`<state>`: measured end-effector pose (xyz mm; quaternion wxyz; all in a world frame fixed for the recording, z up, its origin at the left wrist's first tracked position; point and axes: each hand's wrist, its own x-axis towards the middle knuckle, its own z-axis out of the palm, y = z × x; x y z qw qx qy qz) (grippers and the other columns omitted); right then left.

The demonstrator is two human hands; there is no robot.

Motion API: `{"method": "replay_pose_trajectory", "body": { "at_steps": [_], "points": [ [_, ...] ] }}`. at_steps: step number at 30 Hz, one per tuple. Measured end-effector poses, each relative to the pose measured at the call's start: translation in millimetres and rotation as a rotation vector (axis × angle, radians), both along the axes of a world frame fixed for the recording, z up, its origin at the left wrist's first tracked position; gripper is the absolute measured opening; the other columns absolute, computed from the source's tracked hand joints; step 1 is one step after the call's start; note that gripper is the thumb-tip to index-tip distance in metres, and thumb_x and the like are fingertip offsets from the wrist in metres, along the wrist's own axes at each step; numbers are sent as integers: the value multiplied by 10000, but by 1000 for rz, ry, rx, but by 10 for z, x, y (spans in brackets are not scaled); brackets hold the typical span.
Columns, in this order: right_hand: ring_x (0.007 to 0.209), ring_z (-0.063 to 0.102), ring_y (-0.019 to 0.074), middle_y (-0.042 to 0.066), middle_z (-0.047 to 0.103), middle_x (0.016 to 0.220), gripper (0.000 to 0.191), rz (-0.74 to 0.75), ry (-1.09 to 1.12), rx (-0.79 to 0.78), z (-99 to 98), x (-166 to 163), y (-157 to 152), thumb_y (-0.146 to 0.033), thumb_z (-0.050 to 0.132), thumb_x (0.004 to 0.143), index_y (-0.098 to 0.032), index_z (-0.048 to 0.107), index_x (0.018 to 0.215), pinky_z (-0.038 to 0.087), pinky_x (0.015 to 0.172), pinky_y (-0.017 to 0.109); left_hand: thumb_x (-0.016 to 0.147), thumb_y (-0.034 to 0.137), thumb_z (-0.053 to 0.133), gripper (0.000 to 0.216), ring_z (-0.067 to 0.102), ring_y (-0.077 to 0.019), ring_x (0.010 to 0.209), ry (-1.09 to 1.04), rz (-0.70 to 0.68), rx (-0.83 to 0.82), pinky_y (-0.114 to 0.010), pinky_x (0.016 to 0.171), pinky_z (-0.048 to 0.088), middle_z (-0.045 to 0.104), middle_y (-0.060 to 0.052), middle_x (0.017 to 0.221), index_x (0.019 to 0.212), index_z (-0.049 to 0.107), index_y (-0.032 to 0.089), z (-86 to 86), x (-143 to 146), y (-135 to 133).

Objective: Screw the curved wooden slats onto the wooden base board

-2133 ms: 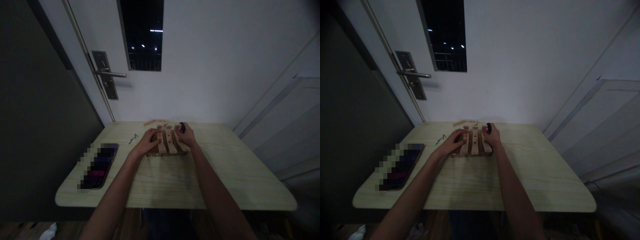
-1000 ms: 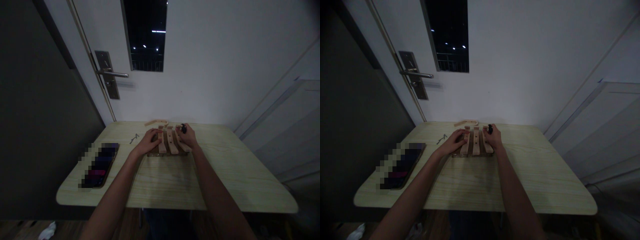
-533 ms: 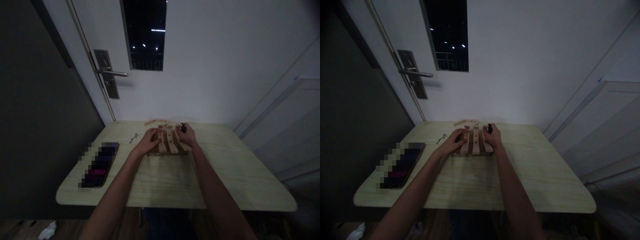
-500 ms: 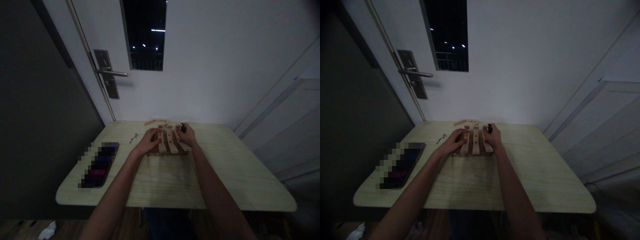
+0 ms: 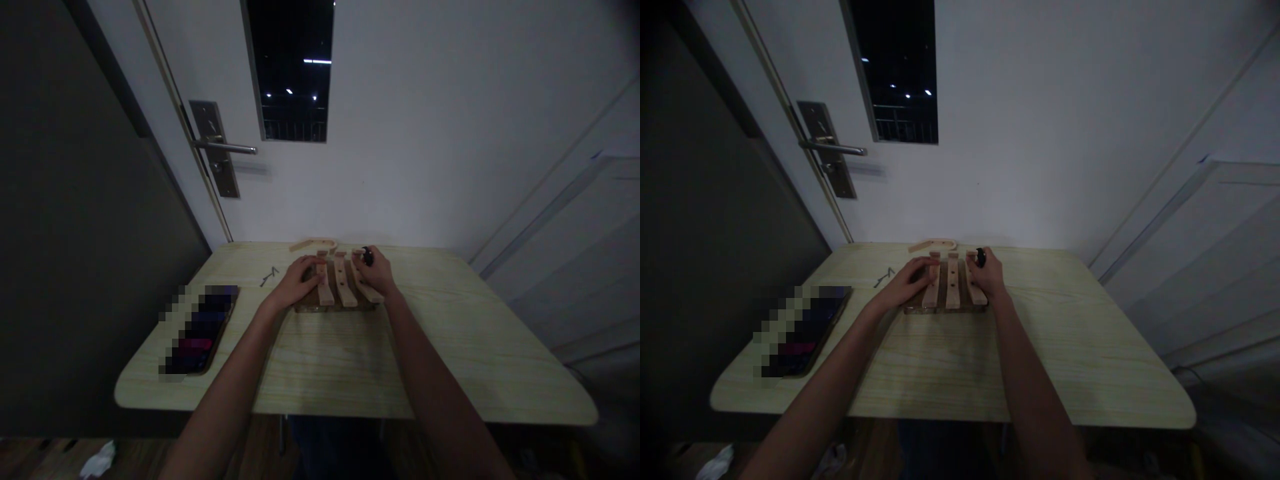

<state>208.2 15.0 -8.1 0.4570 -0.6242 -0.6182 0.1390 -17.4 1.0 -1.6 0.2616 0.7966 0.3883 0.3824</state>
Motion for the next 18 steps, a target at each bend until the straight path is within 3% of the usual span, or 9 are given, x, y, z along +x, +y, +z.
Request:
{"method": "replay_pose_trajectory", "body": {
  "at_steps": [2, 5, 7, 9, 13, 18],
  "points": [
    [636, 519, 163, 36, 603, 696, 300, 4, 14, 6, 9, -5, -9, -503, 531, 745, -208, 526, 800, 379, 594, 269, 861, 298, 498, 243, 557, -204, 1167, -44, 66, 7, -391, 1060, 398, 628, -71, 1201, 1053, 619, 211, 16, -41, 29],
    [632, 513, 165, 34, 592, 684, 317, 3, 24, 7, 20, -13, -13, -525, 507, 755, -211, 518, 799, 372, 592, 269, 860, 191, 398, 249, 611, -207, 1032, 5, 409, 32, -380, 965, 460, 668, -88, 1046, 968, 622, 171, 23, -175, 76],
    [635, 517, 166, 31, 591, 682, 318, 3, 20, 1, 20, -13, -9, -525, 512, 751, -211, 517, 801, 373, 594, 269, 827, 225, 480, 246, 586, -277, 1057, 240, 661, 59, -437, 938, 461, 651, -134, 1065, 1012, 625, 152, 9, -281, 89],
    [639, 522, 166, 30, 594, 683, 316, 1, 18, -1, 13, -10, -3, -521, 522, 750, -210, 518, 806, 379, 599, 269, 779, 335, 592, 363, 519, -393, 1135, 504, 802, -11, -527, 904, 453, 609, -222, 1140, 1062, 628, 112, -18, -365, 83],
    [640, 525, 166, 26, 597, 675, 322, 10, 18, 10, -3, -1, 5, -527, 528, 753, -210, 523, 814, 391, 603, 270, 801, 470, 563, 425, 523, -397, 1121, 671, 835, -78, -503, 877, 466, 622, -223, 1101, 1030, 655, 123, -80, -436, 74],
    [650, 539, 171, 35, 609, 689, 326, 14, 21, 14, -13, 8, 15, -532, 526, 749, -213, 523, 813, 399, 606, 274, 815, 422, 568, 348, 601, -330, 1023, 624, 792, -100, -419, 843, 487, 642, -191, 1055, 979, 686, 139, -132, -462, 131]
  ]
}}
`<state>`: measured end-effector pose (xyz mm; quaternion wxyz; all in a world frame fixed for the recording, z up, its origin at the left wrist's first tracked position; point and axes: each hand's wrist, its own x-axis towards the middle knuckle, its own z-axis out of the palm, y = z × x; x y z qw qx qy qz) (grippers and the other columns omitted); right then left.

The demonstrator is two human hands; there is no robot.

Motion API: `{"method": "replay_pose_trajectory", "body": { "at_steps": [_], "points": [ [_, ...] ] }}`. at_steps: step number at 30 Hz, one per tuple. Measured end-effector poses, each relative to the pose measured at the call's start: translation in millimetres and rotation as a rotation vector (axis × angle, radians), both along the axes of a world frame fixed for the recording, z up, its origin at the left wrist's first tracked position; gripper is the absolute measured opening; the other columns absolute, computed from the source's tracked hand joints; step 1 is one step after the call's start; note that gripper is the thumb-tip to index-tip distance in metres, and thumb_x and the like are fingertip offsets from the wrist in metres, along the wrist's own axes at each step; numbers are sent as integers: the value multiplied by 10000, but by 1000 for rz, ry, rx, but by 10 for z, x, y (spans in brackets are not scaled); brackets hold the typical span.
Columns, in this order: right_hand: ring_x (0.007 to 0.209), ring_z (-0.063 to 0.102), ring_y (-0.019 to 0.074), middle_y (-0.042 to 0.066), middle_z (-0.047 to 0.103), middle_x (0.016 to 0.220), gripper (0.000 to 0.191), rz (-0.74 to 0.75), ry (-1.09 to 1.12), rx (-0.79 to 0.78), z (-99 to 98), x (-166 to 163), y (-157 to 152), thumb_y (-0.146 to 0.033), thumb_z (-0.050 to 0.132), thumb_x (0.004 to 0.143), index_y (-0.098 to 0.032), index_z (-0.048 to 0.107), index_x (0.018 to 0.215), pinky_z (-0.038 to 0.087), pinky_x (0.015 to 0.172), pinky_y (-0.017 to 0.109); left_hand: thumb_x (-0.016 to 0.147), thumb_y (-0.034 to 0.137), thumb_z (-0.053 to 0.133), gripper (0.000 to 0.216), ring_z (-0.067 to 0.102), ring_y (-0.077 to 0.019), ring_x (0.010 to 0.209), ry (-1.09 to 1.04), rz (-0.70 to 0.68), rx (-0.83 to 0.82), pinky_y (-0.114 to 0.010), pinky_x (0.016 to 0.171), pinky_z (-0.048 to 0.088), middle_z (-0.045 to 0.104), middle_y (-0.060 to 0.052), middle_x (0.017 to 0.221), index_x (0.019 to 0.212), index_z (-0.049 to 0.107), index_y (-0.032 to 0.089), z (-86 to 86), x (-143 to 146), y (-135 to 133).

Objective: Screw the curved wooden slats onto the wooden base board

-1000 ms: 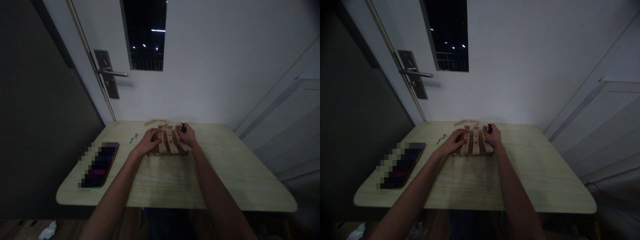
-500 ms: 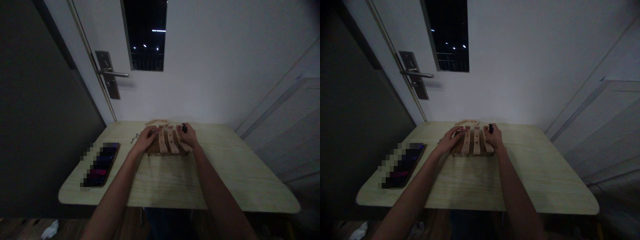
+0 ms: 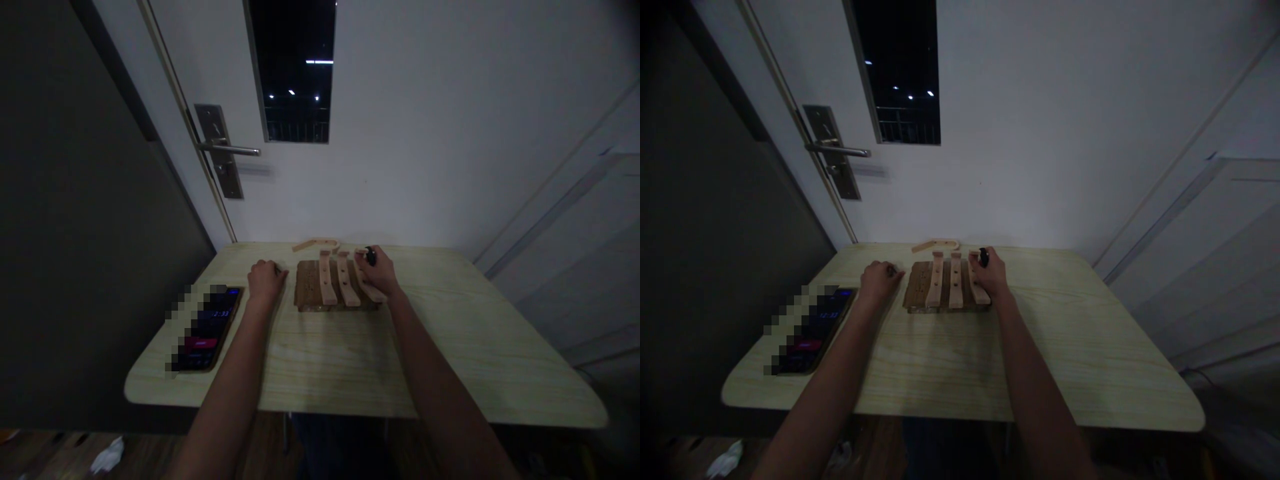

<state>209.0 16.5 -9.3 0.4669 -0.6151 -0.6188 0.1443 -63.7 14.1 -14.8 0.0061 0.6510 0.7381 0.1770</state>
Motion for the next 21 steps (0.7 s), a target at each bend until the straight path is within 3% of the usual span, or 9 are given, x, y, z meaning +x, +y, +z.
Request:
{"method": "replay_pose_trajectory", "body": {
  "at_steps": [8, 21],
  "points": [
    [653, 543, 171, 29, 609, 692, 328, 0, 1, -3, -19, 1, 12, -532, 526, 750, -212, 530, 825, 405, 607, 277, 801, 294, 581, 232, 650, -247, 925, -142, -43, 44, -346, 817, 486, 707, -116, 979, 977, 685, 184, -54, 6, 44],
    [661, 552, 176, 27, 614, 684, 299, -2, 8, 12, -31, -6, 17, -508, 529, 757, -217, 529, 828, 411, 614, 281, 782, 193, 516, 254, 680, -210, 806, -403, -52, 152, -314, 781, 503, 736, -108, 885, 953, 701, 158, -44, 7, 81]
  ]
}}
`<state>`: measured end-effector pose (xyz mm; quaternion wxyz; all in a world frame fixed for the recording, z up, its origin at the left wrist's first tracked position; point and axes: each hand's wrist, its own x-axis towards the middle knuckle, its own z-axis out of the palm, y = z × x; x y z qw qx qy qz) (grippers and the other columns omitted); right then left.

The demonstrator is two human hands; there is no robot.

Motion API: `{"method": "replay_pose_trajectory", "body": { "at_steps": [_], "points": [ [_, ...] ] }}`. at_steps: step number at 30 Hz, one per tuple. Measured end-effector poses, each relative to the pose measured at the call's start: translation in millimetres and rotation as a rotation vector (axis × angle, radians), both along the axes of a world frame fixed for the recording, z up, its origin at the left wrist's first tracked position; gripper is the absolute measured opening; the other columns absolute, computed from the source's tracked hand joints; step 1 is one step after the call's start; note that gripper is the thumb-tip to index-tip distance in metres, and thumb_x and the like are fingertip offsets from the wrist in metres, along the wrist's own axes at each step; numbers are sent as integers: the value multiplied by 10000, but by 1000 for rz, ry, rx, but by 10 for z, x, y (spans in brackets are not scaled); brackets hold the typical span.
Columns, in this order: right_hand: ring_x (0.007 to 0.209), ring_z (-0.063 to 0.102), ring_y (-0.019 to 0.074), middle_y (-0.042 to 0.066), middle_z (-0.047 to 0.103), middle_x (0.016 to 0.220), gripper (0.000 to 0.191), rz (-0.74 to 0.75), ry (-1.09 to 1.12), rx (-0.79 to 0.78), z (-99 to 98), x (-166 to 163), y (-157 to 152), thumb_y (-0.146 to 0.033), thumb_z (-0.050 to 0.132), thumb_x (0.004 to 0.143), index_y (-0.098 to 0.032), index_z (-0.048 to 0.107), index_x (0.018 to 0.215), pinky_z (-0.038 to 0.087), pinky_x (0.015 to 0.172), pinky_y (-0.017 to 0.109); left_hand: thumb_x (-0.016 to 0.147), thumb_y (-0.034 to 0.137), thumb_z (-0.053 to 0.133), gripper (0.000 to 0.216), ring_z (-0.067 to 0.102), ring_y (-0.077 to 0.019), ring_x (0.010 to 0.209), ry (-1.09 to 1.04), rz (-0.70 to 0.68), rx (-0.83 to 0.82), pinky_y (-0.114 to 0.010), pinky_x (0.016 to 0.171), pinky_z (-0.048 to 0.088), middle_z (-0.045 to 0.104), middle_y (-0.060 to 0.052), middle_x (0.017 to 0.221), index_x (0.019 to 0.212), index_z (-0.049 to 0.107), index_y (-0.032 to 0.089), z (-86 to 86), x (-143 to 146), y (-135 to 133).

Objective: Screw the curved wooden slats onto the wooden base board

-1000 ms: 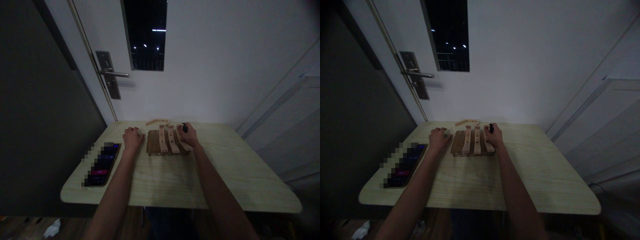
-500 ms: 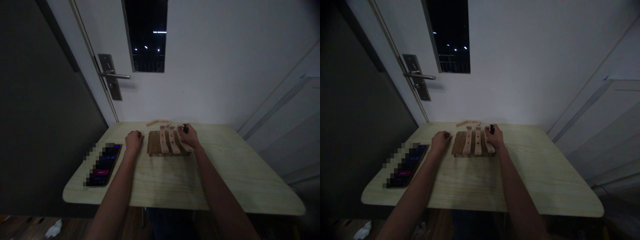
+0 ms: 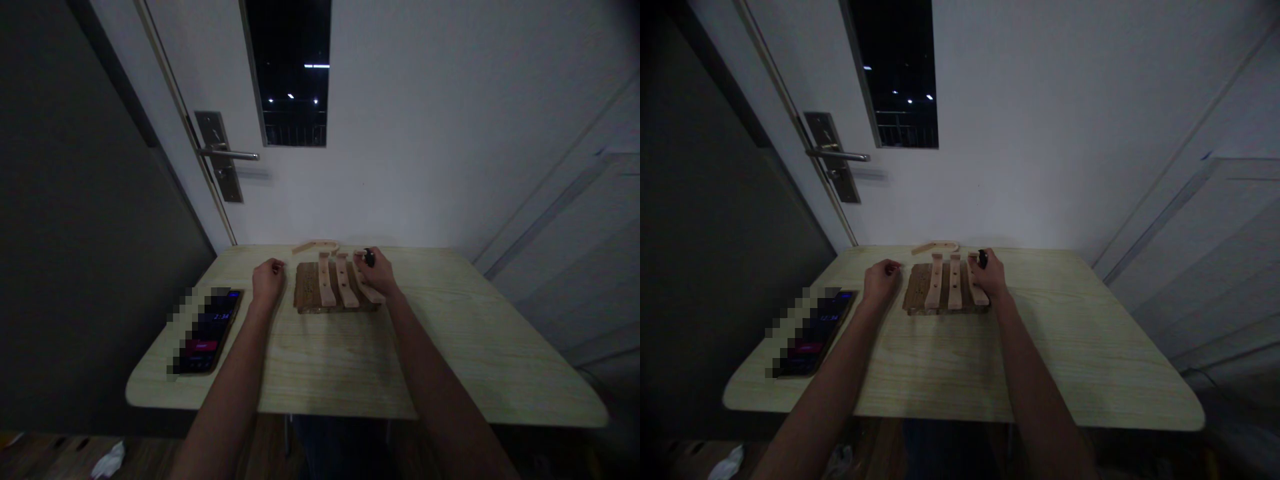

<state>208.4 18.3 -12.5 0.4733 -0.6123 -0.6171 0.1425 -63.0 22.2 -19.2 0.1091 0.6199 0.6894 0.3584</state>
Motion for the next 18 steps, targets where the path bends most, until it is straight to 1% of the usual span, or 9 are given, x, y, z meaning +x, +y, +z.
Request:
{"method": "replay_pose_trajectory", "body": {
  "at_steps": [4, 6, 8, 9, 11, 12, 13, 15, 18],
  "points": [
    [673, 558, 184, 31, 622, 690, 268, -14, -9, -11, 13, -1, 0, -481, 542, 752, -223, 521, 819, 409, 632, 291, 801, 188, 509, 317, 681, -197, 843, -101, -29, 75, -319, 823, 506, 731, -110, 935, 1072, 667, 146, 23, 6, 22],
    [675, 558, 185, 34, 622, 690, 258, -13, 1, -27, 30, -5, -7, -470, 548, 748, -223, 515, 814, 407, 629, 288, 815, 223, 520, 303, 683, -194, 874, -155, -67, 107, -314, 831, 514, 728, -111, 977, 1066, 671, 142, 40, 44, 26],
    [669, 553, 184, 32, 617, 688, 258, -11, 6, -40, 47, -11, -16, -472, 548, 744, -224, 510, 807, 404, 631, 288, 818, 285, 553, 266, 686, -181, 876, -223, -127, 130, -293, 820, 526, 731, -96, 984, 1001, 687, 146, 55, 123, 16],
    [664, 550, 183, 29, 612, 686, 259, -14, 6, -44, 54, -14, -21, -474, 549, 740, -226, 505, 799, 401, 632, 288, 817, 314, 564, 268, 685, -171, 870, -271, -165, 149, -284, 816, 530, 732, -84, 977, 993, 683, 149, 62, 176, 4],
    [656, 542, 181, 22, 603, 678, 257, -20, 4, -42, 64, -18, -28, -476, 549, 732, -231, 493, 786, 398, 638, 288, 780, 337, 617, 263, 681, -174, 854, -491, -323, 211, -300, 810, 533, 731, -78, 961, 953, 682, 148, 73, 296, -35],
    [654, 539, 180, 20, 599, 677, 255, -22, 5, -40, 67, -20, -31, -474, 549, 728, -233, 489, 782, 396, 638, 287, 770, 344, 630, 252, 676, -176, 850, -534, -375, 222, -305, 805, 530, 732, -69, 950, 927, 688, 157, 79, 354, -60],
    [652, 537, 179, 20, 598, 678, 255, -24, 7, -39, 68, -22, -32, -474, 548, 725, -233, 488, 782, 395, 635, 285, 760, 344, 643, 235, 669, -179, 845, -525, -417, 207, -306, 792, 526, 733, -62, 931, 902, 699, 165, 85, 407, -86],
    [653, 536, 177, 24, 601, 689, 259, -21, 12, -42, 65, -22, -31, -475, 547, 723, -230, 493, 789, 392, 626, 281, 751, 336, 659, 198, 652, -174, 794, -460, -440, 194, -304, 766, 513, 738, -44, 890, 858, 717, 180, 99, 487, -134],
    [653, 532, 174, 29, 605, 698, 273, -9, 17, -46, 53, -17, -25, -485, 544, 724, -225, 502, 795, 386, 613, 276, 773, 321, 658, 173, 651, -174, 784, -386, -472, 180, -310, 780, 506, 745, -34, 897, 867, 727, 193, 116, 538, -174]
  ]
}}
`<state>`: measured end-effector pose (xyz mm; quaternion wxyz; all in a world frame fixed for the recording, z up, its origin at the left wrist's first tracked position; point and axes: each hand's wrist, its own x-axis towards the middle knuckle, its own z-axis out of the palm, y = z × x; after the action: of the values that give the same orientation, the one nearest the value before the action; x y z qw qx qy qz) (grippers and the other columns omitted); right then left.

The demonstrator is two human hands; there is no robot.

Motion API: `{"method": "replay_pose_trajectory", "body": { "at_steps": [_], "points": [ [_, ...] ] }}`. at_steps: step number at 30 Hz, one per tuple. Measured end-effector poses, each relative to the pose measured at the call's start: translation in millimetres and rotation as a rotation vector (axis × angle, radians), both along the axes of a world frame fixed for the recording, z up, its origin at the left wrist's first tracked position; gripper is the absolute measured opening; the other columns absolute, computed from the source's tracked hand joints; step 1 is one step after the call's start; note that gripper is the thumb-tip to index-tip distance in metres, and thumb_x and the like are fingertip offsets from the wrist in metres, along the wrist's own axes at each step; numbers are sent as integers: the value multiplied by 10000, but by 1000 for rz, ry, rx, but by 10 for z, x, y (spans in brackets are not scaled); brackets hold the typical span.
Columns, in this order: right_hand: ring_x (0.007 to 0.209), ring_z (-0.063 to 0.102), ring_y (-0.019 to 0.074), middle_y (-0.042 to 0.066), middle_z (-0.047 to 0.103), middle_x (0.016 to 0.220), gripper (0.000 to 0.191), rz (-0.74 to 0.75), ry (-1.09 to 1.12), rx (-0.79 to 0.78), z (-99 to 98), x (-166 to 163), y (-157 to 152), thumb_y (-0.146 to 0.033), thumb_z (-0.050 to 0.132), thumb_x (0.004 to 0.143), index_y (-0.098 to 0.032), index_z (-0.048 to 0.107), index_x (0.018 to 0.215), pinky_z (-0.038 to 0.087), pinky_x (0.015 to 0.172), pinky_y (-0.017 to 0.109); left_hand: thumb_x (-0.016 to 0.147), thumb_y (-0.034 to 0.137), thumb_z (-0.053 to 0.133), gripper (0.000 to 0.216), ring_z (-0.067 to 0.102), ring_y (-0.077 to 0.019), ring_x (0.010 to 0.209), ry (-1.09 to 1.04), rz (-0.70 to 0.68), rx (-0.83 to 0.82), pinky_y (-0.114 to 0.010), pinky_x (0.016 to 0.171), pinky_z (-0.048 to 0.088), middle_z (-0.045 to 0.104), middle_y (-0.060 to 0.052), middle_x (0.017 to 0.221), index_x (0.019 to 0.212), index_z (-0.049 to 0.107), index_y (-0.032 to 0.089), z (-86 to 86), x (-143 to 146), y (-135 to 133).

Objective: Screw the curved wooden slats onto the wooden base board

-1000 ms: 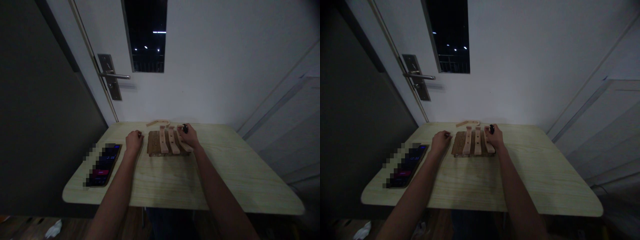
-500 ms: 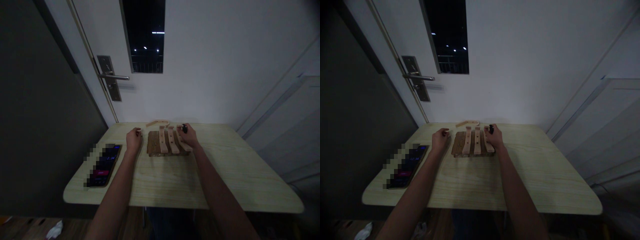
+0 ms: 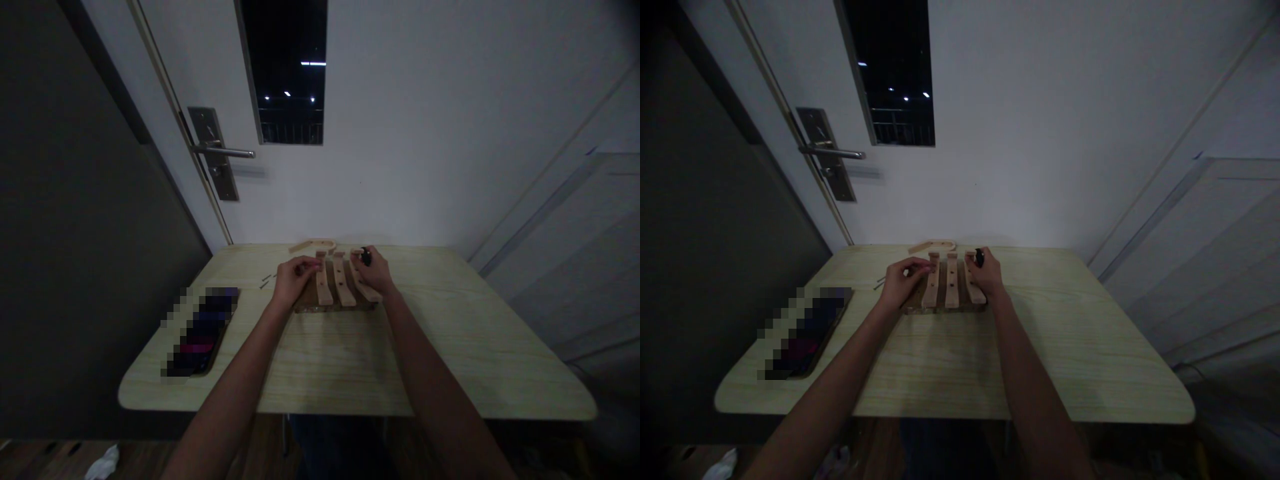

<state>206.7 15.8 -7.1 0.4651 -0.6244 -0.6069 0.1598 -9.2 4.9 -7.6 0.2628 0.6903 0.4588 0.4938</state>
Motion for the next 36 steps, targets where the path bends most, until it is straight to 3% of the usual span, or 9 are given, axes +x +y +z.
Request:
{"method": "replay_pose_trajectory", "body": {
  "at_steps": [5, 15, 36],
  "points": [
    [653, 521, 169, 34, 604, 708, 303, 22, 2, 31, -19, 8, 11, -516, 524, 725, -219, 503, 780, 382, 604, 274, 809, 258, 644, 136, 667, -191, 897, 124, 16, 53, -332, 862, 497, 748, -32, 943, 903, 732, 214, 2, -5, 6],
    [652, 511, 165, 18, 586, 694, 307, 31, 22, 38, -15, 3, 1, -516, 520, 718, -220, 504, 797, 382, 614, 276, 852, 223, 604, 168, 666, -193, 902, 362, -21, 199, -330, 841, 498, 746, -40, 952, 969, 724, 219, 1, -16, 20],
    [679, 541, 169, 36, 618, 716, 288, 32, 33, 40, 0, -5, -7, -487, 541, 726, -209, 518, 797, 414, 628, 285, 891, 318, 551, 210, 651, -210, 876, 539, -25, 284, -373, 820, 463, 725, -57, 916, 982, 701, 203, 21, -18, -6]
  ]
}}
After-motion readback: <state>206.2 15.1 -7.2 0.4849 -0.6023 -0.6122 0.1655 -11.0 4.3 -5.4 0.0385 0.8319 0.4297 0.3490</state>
